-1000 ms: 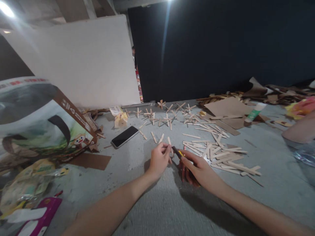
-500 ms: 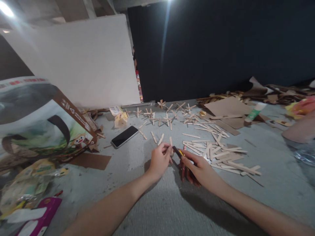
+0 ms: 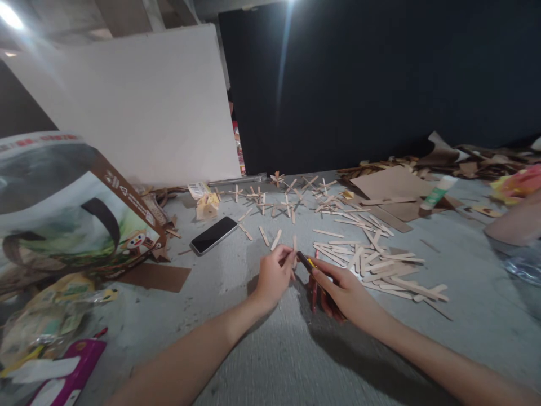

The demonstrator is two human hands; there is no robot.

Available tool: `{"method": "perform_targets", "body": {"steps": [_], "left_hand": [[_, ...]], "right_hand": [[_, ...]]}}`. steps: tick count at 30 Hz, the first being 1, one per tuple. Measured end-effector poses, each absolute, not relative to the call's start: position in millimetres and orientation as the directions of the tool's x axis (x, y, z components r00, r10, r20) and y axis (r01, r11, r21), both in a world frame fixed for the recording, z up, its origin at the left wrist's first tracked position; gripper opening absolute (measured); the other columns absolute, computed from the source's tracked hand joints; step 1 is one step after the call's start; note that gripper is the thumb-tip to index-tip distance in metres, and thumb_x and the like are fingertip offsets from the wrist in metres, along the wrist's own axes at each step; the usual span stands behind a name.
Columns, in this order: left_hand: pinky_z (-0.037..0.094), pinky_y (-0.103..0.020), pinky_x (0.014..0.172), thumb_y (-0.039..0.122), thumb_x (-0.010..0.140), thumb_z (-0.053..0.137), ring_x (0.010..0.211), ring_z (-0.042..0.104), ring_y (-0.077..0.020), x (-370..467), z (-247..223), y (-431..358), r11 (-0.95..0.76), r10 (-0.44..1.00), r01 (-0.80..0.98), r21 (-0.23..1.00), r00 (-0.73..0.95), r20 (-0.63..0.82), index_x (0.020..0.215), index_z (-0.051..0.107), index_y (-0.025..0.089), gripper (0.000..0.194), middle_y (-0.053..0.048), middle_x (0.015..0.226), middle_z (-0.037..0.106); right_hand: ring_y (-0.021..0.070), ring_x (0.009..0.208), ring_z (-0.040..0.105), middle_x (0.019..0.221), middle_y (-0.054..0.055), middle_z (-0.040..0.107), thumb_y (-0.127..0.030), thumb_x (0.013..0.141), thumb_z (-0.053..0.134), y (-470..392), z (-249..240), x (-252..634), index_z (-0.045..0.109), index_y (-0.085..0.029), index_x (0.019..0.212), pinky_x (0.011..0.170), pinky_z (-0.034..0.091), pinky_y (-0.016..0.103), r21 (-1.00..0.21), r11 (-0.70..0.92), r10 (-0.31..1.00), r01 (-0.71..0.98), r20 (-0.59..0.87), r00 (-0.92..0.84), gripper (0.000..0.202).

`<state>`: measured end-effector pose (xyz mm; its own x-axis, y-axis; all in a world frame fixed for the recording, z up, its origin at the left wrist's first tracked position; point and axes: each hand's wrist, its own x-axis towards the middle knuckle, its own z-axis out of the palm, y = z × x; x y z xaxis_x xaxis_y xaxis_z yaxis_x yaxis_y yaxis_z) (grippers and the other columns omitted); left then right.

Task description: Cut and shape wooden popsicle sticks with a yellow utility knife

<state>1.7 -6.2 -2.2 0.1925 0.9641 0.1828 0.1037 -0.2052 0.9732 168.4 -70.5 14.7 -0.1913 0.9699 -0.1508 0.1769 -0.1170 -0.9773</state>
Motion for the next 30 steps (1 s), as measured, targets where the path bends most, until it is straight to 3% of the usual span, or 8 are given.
{"method": "perform_targets", "body": {"steps": [18,30], "left_hand": [[0.039,-0.022,0.038,0.077,0.084,0.063,0.039,0.056,-0.0112,3.9,-5.6,-3.3,-0.105,0.974,0.035,0.994,0.205,0.096,0.091,0.059,0.018,0.059,0.001,0.070,0.065],[0.042,-0.023,0.042,0.071,0.087,0.063,0.041,0.055,-0.0102,2.1,-7.1,-1.5,-0.149,0.974,0.065,0.987,0.184,0.135,0.089,0.061,0.017,0.054,0.000,0.072,0.066]], "right_hand": [[0.0149,0.035,0.050,0.052,-0.004,0.063,-0.069,0.095,0.053,-69.3,10.3,166.4,0.058,-0.023,0.127,0.030,0.034,0.022,-0.986,-0.104,0.971,0.131,-0.128,-0.199,0.057],[0.0140,0.034,0.049,0.051,-0.004,0.062,-0.068,0.095,0.051,-68.0,12.1,166.0,0.056,-0.023,0.116,0.031,0.035,0.022,-0.986,-0.098,0.968,0.132,-0.125,-0.216,0.050]]}}
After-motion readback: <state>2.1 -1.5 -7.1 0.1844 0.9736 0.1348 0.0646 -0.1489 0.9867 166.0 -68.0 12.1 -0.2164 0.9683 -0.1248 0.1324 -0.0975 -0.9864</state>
